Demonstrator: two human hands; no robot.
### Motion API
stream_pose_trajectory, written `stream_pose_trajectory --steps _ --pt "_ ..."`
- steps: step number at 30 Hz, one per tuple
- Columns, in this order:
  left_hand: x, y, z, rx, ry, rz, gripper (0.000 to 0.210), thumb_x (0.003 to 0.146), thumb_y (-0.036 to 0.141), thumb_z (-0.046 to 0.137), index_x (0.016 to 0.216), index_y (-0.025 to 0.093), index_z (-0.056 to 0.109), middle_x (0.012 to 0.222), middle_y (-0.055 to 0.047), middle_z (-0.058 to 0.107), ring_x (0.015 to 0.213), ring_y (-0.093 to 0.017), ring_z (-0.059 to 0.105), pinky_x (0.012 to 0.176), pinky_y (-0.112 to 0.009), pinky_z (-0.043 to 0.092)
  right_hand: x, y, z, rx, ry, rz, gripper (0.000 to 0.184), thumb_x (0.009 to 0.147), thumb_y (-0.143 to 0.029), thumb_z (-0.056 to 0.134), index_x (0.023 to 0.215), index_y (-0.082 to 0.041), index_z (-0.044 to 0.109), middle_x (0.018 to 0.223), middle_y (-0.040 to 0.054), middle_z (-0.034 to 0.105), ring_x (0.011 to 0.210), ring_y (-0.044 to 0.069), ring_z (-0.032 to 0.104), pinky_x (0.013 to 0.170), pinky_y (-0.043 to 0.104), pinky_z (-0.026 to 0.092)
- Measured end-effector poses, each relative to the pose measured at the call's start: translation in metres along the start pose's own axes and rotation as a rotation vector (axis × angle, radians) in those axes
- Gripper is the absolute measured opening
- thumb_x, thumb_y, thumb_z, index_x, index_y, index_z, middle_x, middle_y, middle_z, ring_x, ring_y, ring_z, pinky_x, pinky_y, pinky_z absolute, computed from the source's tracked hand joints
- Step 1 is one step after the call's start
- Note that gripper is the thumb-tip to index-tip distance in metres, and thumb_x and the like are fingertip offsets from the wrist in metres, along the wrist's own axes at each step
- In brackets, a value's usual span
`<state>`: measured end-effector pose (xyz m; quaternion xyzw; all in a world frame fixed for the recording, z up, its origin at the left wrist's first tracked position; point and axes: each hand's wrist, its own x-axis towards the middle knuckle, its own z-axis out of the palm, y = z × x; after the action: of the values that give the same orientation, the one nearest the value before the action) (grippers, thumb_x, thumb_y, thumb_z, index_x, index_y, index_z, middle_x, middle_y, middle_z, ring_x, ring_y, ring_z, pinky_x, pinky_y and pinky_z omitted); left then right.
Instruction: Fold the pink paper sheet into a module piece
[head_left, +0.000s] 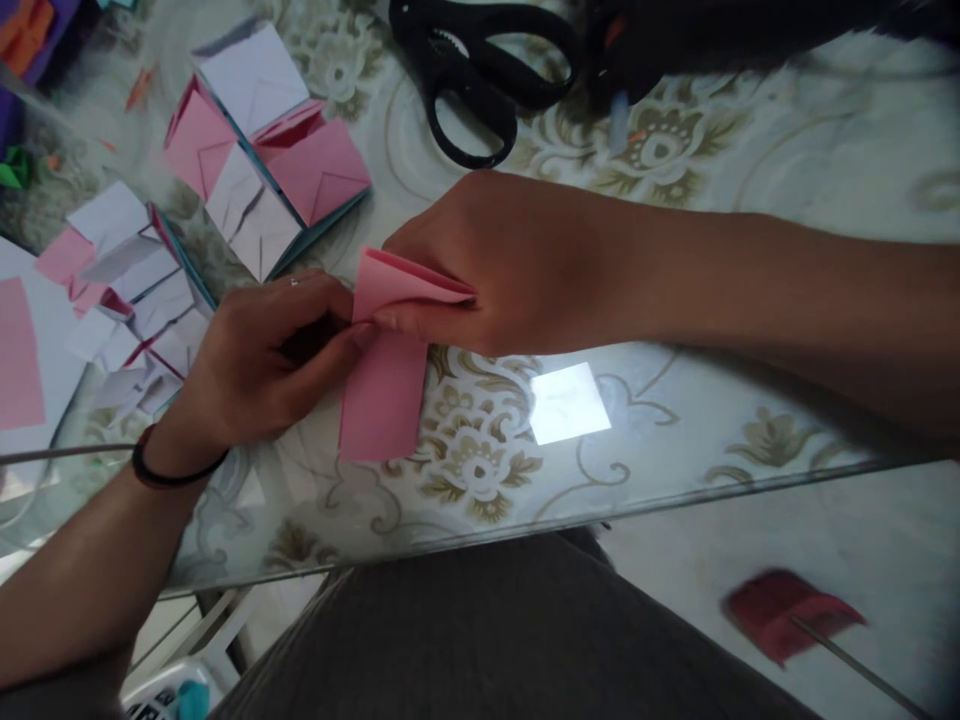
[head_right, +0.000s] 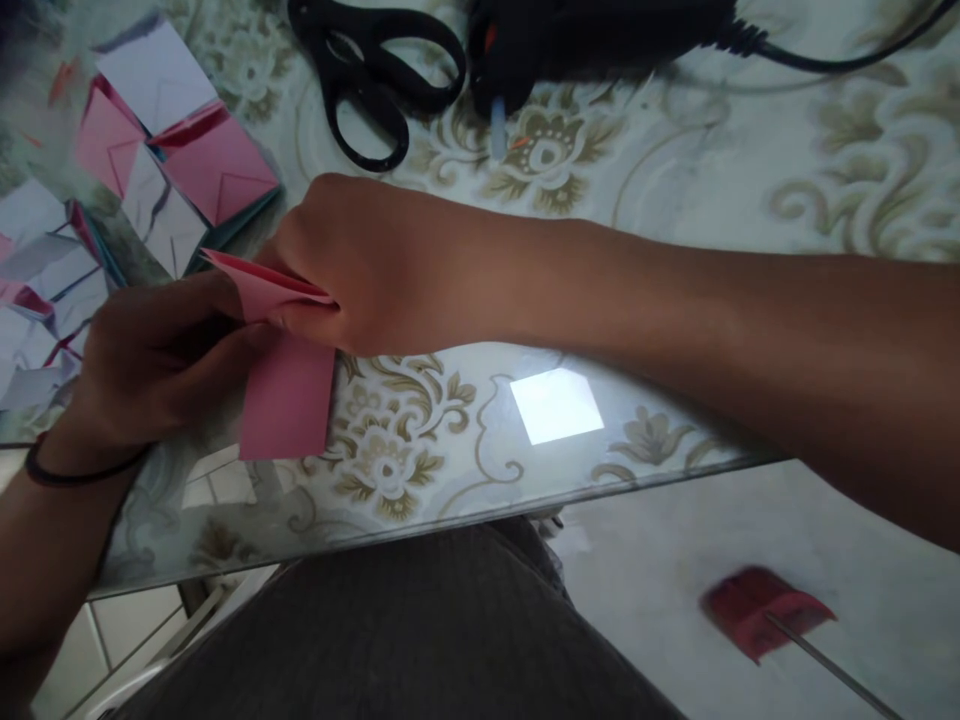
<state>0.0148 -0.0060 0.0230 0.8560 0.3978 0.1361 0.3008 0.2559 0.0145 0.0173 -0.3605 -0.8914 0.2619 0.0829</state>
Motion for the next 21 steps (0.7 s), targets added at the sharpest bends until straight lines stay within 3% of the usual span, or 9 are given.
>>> stream_pose_trajectory --steps 3,8,14,21 --pt "-0.0001 0.0007 -0.0001 0.028 -0.008 -0.023 0.014 0.102 0.030 0.061 0.092 0.023 0.068 0.076 0.001 0.062 0.064 -0.012 0.049 0.061 -0.030 0.039 0.0000 0.0001 -0.0003 -0.010 -0.007 0.005 0.036 0.105 -0.039 0.056 0.080 -0.013 0.057 0.075 -0.0015 0.056 0.065 0.007 0.032 0.069 0.029 0.025" --pt "0.0024 -0.0009 -0.0007 -0.002 0.015 0.070 0.012 0.100 0.026 0.067 0.091 0.018 0.070 0.073 0.001 0.062 0.062 -0.010 0.049 0.060 -0.029 0.038 0.0005 -0.0011 -0.0005 -0.044 -0.021 0.025 0.038 0.106 -0.042 0.055 0.084 -0.012 0.062 0.076 -0.0007 0.059 0.067 0.007 0.039 0.069 0.029 0.026" --pt "0.0017 0.0011 -0.0016 0.026 0.012 0.038 0.018 0.100 0.029 0.067 0.088 0.017 0.069 0.070 0.001 0.059 0.059 -0.010 0.046 0.057 -0.028 0.035 0.0010 -0.0017 -0.0007 -0.062 -0.031 0.036 0.041 0.107 -0.044 0.053 0.085 -0.011 0.064 0.075 -0.0009 0.058 0.071 0.007 0.044 0.070 0.029 0.025" --pt "0.0011 0.0003 0.0006 0.008 0.019 0.038 0.016 0.100 0.029 0.068 0.091 0.016 0.071 0.073 0.001 0.062 0.061 -0.010 0.047 0.059 -0.029 0.036 0.0017 -0.0035 -0.0009 -0.069 -0.031 0.037 0.042 0.107 -0.045 0.052 0.086 -0.011 0.064 0.073 -0.0029 0.051 0.068 0.006 0.038 0.069 0.028 0.023"
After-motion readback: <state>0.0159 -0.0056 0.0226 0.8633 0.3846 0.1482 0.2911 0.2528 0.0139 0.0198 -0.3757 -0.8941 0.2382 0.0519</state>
